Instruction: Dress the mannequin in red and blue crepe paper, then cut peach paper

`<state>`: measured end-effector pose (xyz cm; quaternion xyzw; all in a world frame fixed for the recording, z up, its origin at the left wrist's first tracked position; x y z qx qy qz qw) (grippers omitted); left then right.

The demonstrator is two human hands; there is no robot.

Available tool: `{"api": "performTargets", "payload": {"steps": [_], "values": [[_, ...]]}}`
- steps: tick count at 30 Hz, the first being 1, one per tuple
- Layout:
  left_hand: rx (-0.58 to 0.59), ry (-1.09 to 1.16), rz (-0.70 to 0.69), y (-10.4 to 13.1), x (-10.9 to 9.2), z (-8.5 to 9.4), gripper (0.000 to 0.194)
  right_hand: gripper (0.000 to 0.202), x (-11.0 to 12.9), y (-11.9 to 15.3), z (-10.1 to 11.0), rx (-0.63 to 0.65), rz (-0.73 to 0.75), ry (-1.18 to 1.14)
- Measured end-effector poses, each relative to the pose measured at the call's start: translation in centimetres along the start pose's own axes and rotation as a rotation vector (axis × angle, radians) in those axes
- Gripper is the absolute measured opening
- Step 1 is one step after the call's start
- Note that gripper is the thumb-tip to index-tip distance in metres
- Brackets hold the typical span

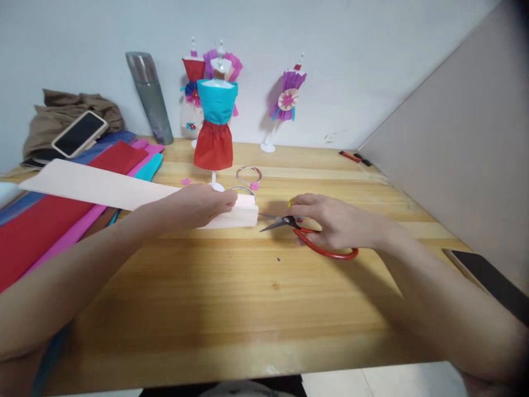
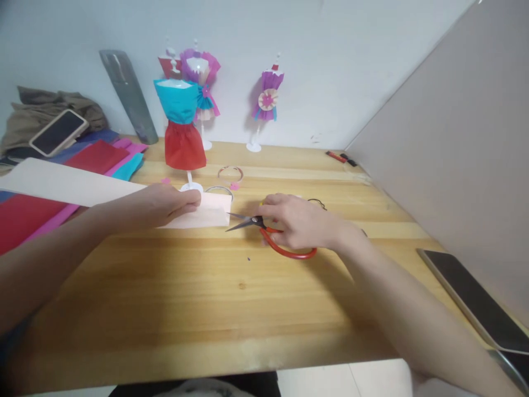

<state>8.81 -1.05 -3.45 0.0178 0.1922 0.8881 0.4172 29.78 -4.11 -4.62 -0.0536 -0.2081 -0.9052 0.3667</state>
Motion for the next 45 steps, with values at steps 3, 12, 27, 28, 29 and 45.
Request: {"api": "performTargets", "payload": {"steps": [3,12,27,28,29,45], "values": [[0.008,0.073,-0.042,-1.1,0.8,0.1,0.023,0.029,-0.6,-1.0,0.4,0.049,0.018,-0.045],[-0.039,0.187,-0.089,-2.3,2.2,-0.6,0.027,0.031,-2.4,-3.8,1.3,-0.254,0.117,-0.731],[0.023,0.299,-0.014,-2.2,2.8,-1.2,0.036,0.037,0.4,-8.4,-0.7,-0.631,0.148,-1.152],[0.033,0.305,-0.008,-2.3,3.1,-1.3,0.036,0.037,0.4,-8.3,-0.7,-0.642,0.155,-1.159],[0.044,0.307,-0.003,-2.4,3.4,-1.4,0.034,0.037,0.3,-8.3,-0.7,-0.649,0.161,-1.164],[0.144,0.27,-0.021,-1.6,5.4,-1.7,0.022,0.037,-0.1,-8.0,-1.3,-0.643,0.157,-1.121]]}}
Point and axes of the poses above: each hand's wrist, its own y-axis away from the middle knuckle, its own z-axis out of the back of the hand, x = y × z, the point moved 6 cm from there along -y, towards the middle knuckle, and after that the axes turned 15 degrees about x, right-handed, at the moved point
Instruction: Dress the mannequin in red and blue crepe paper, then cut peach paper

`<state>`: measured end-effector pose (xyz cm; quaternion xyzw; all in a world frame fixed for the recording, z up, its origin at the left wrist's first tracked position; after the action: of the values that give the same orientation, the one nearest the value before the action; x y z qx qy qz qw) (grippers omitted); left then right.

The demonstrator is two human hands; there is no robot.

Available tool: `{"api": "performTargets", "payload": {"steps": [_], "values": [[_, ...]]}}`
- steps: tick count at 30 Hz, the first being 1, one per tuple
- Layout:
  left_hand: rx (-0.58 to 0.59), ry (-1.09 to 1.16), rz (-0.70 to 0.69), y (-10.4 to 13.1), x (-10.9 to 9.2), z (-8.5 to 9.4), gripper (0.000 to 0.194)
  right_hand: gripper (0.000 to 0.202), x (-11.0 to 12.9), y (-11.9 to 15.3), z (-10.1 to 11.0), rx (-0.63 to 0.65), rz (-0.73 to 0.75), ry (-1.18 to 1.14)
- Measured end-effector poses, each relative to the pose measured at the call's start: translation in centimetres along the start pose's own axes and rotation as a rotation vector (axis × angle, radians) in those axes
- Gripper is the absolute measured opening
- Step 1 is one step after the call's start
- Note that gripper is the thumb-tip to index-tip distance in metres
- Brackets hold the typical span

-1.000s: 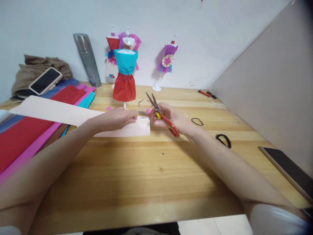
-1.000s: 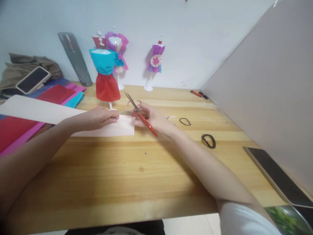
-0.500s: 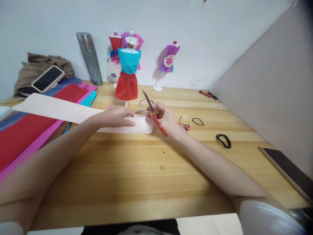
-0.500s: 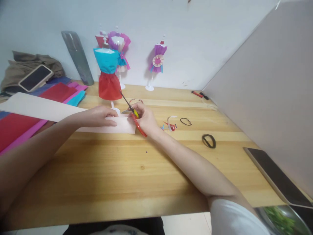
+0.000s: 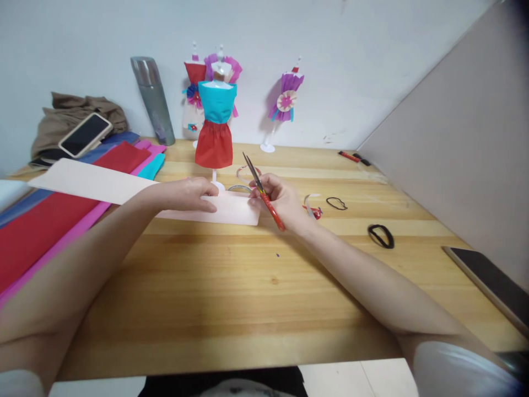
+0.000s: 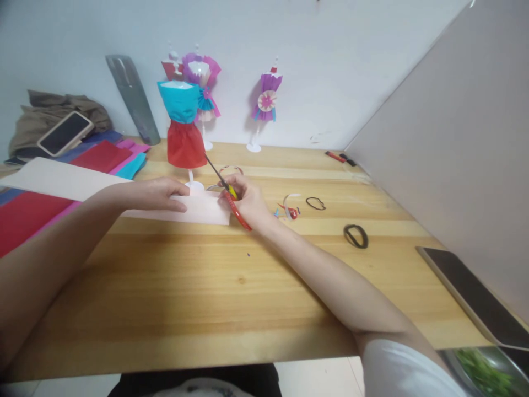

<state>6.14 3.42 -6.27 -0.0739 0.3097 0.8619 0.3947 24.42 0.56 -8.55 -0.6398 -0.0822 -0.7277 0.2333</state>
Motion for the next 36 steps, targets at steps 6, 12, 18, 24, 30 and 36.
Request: {"api": "performTargets", "payload": {"steps": [6,12,18,24,30,36], "values": [[0.051,0.029,-0.027,1.0,-0.5,0.2,0.019,0.036,-0.5,-0.1,0.0,-0.003,-0.019,-0.013],[0.103,0.02,0.037,1.4,-0.5,0.0,0.017,0.039,0.0,0.0,0.0,0.001,-0.001,-0.01],[0.142,0.068,-0.005,1.4,-0.6,0.0,0.027,0.041,0.3,0.2,-0.1,0.024,-0.016,0.033],[0.152,0.1,-0.037,1.3,-0.8,-0.2,0.011,0.042,0.4,0.3,-0.2,0.016,-0.016,0.005],[0.103,0.106,-0.051,1.2,-0.7,0.1,0.014,0.042,2.1,0.4,1.0,0.114,-0.043,0.092],[0.034,0.145,-0.029,1.2,-0.5,0.5,0.016,0.049,5.5,1.9,3.6,0.49,-0.188,0.629]]}}
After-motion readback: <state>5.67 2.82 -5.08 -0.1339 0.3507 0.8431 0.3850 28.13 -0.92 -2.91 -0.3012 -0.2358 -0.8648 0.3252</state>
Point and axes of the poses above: each hand's wrist, its own y-axis away from the middle knuckle, its own z-axis out of the back of the hand, x = y × z, the point moved 6 cm from there along -y, towards the middle knuckle, and after that the axes turned 15 degrees about x, right-handed, at the moved point
